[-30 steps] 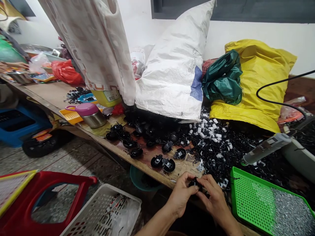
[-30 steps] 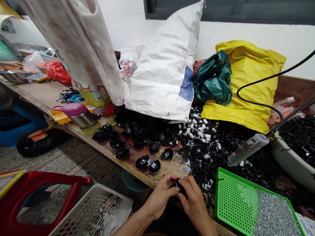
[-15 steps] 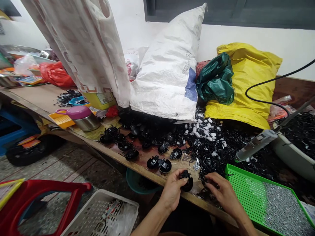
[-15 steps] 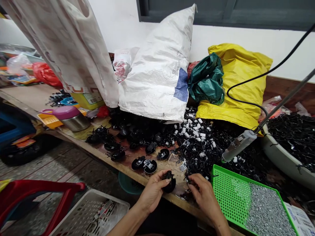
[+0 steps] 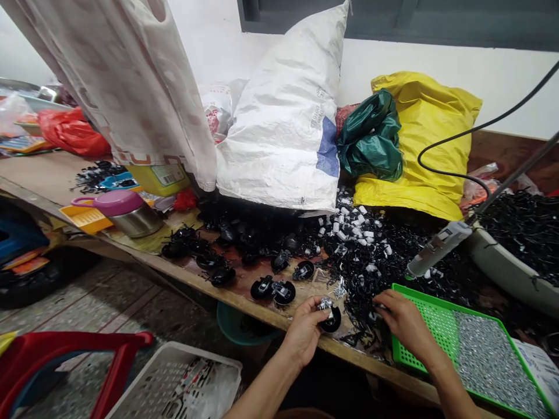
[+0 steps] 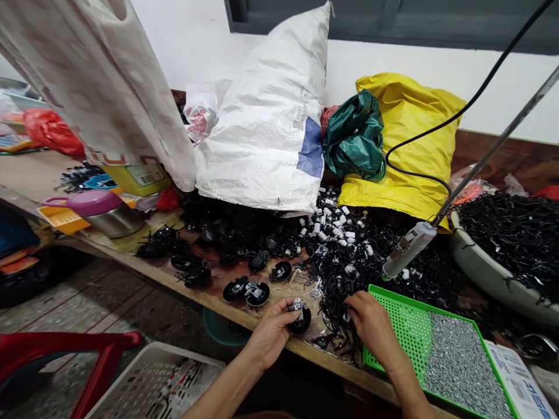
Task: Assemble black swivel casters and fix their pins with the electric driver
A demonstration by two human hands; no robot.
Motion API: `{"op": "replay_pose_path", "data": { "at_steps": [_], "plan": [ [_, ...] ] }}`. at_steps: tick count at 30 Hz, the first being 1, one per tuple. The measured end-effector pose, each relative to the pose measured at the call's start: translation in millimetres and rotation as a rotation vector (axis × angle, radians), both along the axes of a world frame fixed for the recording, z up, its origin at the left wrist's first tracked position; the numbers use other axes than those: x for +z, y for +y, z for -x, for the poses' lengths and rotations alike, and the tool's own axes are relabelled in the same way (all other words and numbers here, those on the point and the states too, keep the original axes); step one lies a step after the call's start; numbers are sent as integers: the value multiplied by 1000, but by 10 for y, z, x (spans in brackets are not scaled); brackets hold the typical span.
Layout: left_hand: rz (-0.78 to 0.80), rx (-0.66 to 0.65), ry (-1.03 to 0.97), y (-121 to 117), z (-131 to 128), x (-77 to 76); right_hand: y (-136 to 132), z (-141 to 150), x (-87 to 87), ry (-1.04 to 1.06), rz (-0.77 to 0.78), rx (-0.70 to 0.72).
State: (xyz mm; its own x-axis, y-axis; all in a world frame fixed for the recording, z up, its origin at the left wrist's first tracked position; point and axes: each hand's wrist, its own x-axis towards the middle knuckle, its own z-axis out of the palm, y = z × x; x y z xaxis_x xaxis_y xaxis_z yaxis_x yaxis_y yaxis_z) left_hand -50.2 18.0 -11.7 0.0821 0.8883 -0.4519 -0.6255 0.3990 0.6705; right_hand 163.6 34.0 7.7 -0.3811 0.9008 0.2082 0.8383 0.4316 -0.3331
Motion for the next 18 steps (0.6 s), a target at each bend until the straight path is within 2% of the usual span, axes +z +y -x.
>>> {"op": "replay_pose_path", "data": {
  "at_steps": [5,8,10,13,18],
  "plan": [
    [15,5,18,14,-24,-12,95,236,33,-342,-94,104],
    [10,4,30,21,-19,-29,293,179,-10,-441,-103,39],
    [-1,4,39,22,-8,-42,431,93,-64,-430,-120,-21],
    [-17,15,48,23,10,-55,551,-7,-140,-384,-150,-26],
    [-32,8,40,21,27,-48,445,-41,-142,-248,-205,3]
  ]
}}
